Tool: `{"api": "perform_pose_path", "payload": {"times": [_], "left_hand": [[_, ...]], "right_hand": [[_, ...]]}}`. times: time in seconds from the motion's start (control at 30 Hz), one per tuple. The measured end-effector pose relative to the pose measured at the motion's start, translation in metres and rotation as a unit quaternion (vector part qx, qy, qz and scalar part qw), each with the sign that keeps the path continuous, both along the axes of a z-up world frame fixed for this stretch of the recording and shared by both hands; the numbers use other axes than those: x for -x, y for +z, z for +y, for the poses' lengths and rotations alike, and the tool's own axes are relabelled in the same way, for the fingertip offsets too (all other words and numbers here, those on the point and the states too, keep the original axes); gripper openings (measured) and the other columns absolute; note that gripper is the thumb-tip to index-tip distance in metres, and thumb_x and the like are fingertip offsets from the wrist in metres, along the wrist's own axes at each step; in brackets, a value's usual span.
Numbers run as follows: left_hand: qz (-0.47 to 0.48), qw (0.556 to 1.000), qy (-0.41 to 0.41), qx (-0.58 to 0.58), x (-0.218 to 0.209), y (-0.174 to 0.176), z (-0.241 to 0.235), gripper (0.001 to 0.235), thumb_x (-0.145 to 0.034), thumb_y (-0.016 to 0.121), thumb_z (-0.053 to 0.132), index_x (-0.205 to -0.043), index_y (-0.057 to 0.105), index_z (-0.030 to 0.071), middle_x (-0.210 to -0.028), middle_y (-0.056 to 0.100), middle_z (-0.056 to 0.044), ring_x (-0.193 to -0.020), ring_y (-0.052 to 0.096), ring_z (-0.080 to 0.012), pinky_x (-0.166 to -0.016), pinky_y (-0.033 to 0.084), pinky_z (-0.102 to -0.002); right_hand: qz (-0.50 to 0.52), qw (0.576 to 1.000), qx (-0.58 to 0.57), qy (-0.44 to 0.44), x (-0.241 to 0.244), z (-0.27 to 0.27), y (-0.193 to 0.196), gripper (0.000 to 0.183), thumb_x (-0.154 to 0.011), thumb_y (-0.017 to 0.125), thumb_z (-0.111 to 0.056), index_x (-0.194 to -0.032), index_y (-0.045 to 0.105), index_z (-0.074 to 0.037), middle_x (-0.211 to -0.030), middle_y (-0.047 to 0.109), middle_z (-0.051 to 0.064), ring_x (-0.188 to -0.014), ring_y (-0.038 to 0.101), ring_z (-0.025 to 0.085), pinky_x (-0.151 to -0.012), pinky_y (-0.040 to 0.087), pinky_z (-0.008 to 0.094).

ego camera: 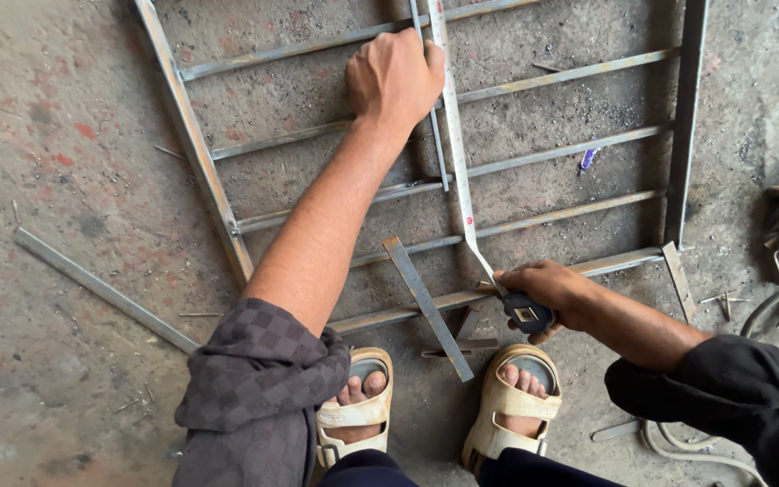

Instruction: The person welds and measures components for a metal window or door frame on a fabrication floor. They use a welding tool to join pieces, then use a tape measure and a straight edge tool to verify the alignment and spacing of the horizontal bars.

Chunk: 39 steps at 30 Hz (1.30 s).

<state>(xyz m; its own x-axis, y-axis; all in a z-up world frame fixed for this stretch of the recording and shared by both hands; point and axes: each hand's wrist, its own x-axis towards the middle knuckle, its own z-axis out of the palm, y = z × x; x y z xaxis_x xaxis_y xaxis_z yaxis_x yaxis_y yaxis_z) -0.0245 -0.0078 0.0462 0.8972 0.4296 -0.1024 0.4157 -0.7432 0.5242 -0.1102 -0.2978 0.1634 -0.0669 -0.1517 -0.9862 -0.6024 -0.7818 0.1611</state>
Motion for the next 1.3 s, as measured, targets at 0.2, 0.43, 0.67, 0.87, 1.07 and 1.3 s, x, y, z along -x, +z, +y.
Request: {"api": "perform_pose_path", "payload": {"times": [0.2, 0.43, 0.67, 0.87, 1.07, 1.3], "left_hand": [[-0.028, 0.999, 0.003, -0.016, 0.0, -0.002, 0.0, 0.029, -0.089, 0.063, 0.027, -0.073, 0.075, 0.006, -0.059, 0.07, -0.012, -0.044, 0.065, -0.0201, -0.042, 0.051, -0.04], [-0.023, 0.999, -0.004, -0.036, -0.001, -0.004, -0.001, 0.029, -0.09, 0.062, 0.026, -0.071, 0.074, 0.008, -0.058, 0.068, -0.012, -0.043, 0.063, -0.0182, -0.042, 0.05, -0.038], [0.01, 0.999, -0.018, -0.039, -0.006, -0.012, -0.003, 0.029, -0.092, 0.06, 0.022, -0.068, 0.071, 0.01, -0.052, 0.061, -0.004, -0.037, 0.052, -0.0113, -0.036, 0.044, -0.033], [0.017, 0.999, -0.011, -0.044, -0.007, -0.007, -0.007, 0.029, -0.09, 0.064, 0.025, -0.071, 0.074, 0.007, -0.053, 0.063, -0.007, -0.038, 0.055, -0.0132, -0.036, 0.045, -0.033], [0.018, 0.999, -0.007, -0.043, -0.007, -0.003, -0.007, 0.028, -0.09, 0.064, 0.025, -0.072, 0.075, 0.007, -0.054, 0.066, -0.008, -0.04, 0.06, -0.0151, -0.04, 0.049, -0.035], [0.009, 0.998, -0.005, -0.054, -0.007, -0.002, -0.007, 0.029, -0.09, 0.064, 0.025, -0.071, 0.076, 0.007, -0.054, 0.067, -0.009, -0.04, 0.061, -0.0164, -0.04, 0.049, -0.035]], "right_hand": [[0.012, 1.0, -0.001, -0.007, -0.002, 0.0, 0.0, 0.043, -0.096, 0.063, -0.042, -0.11, 0.074, -0.004, -0.075, 0.068, 0.011, -0.063, 0.072, 0.024, -0.045, 0.059, 0.046], [0.01, 1.0, -0.003, -0.002, -0.002, 0.002, 0.002, 0.042, -0.097, 0.061, -0.042, -0.11, 0.074, -0.004, -0.075, 0.067, 0.01, -0.063, 0.071, 0.023, -0.045, 0.059, 0.044], [-0.006, 1.0, -0.013, -0.011, 0.0, 0.001, 0.005, 0.044, -0.097, 0.062, -0.041, -0.112, 0.072, -0.001, -0.076, 0.068, 0.014, -0.063, 0.072, 0.024, -0.044, 0.058, 0.043], [-0.01, 1.0, -0.005, -0.008, 0.001, 0.002, 0.006, 0.043, -0.096, 0.064, -0.041, -0.111, 0.072, -0.001, -0.076, 0.068, 0.012, -0.063, 0.072, 0.024, -0.043, 0.057, 0.043], [-0.014, 0.999, -0.021, -0.021, 0.001, 0.001, 0.005, 0.041, -0.096, 0.064, -0.04, -0.108, 0.073, -0.003, -0.074, 0.066, 0.011, -0.06, 0.07, 0.024, -0.04, 0.055, 0.043], [-0.013, 0.999, -0.018, -0.049, 0.003, -0.005, 0.0, 0.04, -0.095, 0.067, -0.04, -0.097, 0.071, -0.001, -0.071, 0.069, 0.014, -0.055, 0.069, 0.025, -0.039, 0.052, 0.04]]}}
